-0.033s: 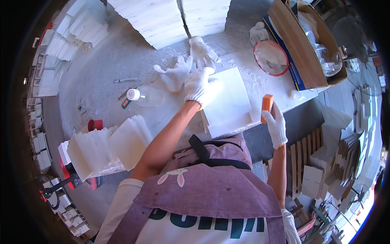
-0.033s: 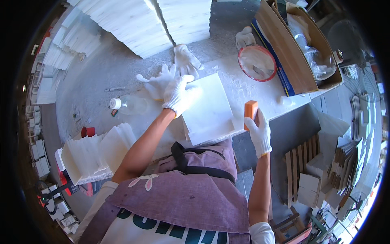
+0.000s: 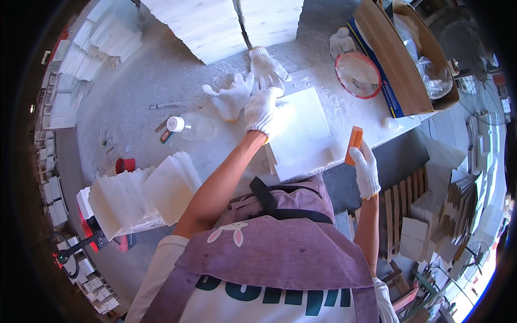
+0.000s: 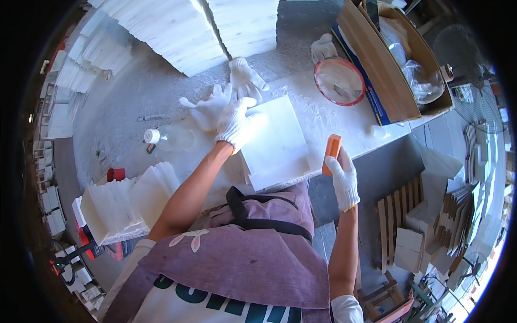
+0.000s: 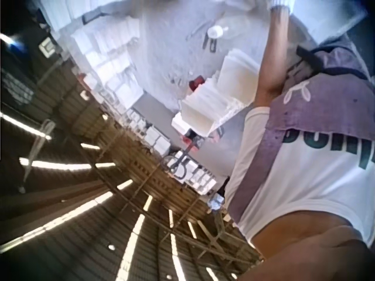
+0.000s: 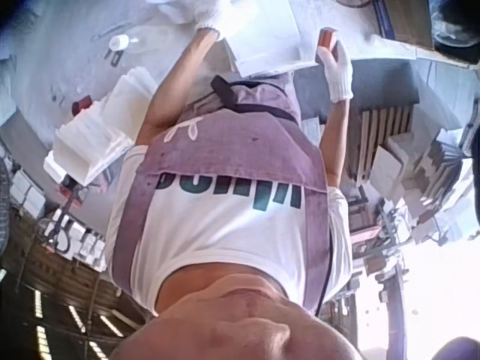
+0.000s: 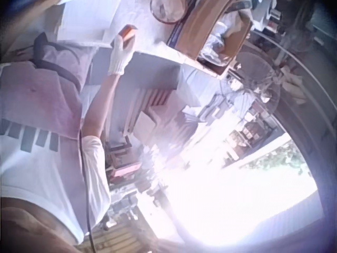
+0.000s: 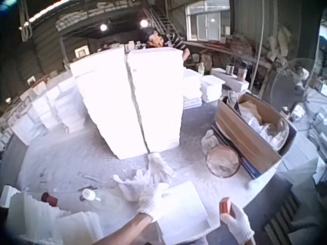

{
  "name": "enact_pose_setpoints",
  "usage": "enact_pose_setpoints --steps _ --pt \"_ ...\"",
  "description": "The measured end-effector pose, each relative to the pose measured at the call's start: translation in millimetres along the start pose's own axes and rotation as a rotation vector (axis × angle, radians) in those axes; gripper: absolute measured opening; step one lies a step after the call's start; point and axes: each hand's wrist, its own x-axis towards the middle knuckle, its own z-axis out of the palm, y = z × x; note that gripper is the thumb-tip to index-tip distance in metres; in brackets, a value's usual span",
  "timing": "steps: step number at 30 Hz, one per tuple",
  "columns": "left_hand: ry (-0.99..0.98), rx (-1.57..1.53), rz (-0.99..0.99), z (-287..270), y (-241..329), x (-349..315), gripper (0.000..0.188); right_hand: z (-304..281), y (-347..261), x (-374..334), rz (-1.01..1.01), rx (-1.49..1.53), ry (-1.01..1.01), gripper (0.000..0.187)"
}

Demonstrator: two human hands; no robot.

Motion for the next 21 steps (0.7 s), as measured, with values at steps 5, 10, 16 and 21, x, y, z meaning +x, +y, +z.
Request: enact_pose_setpoints --steps 5,10,16,21 --pt "-0.017 -0.003 -0.057 13.1 11.4 -0.9 0.035 6.0 21.7 -12.3 0.074 0.665 -0.175 0.06" --pt "-0.04 0.118 0.003 21.4 11.8 -5.7 0.032 -4.1 8.6 15.6 0.096 0.623 -0.312 0.064" --pt "0.282 0.292 0.061 44.2 25.8 -18.1 0.042 -11.7 13.4 41.1 0.182 0.586 -0.347 0.068" --pt "0.236 0.477 0.031 56.8 38.9 -27.9 0.05 -3.2 20.7 74.9 0.188 0.414 -0.377 0.066"
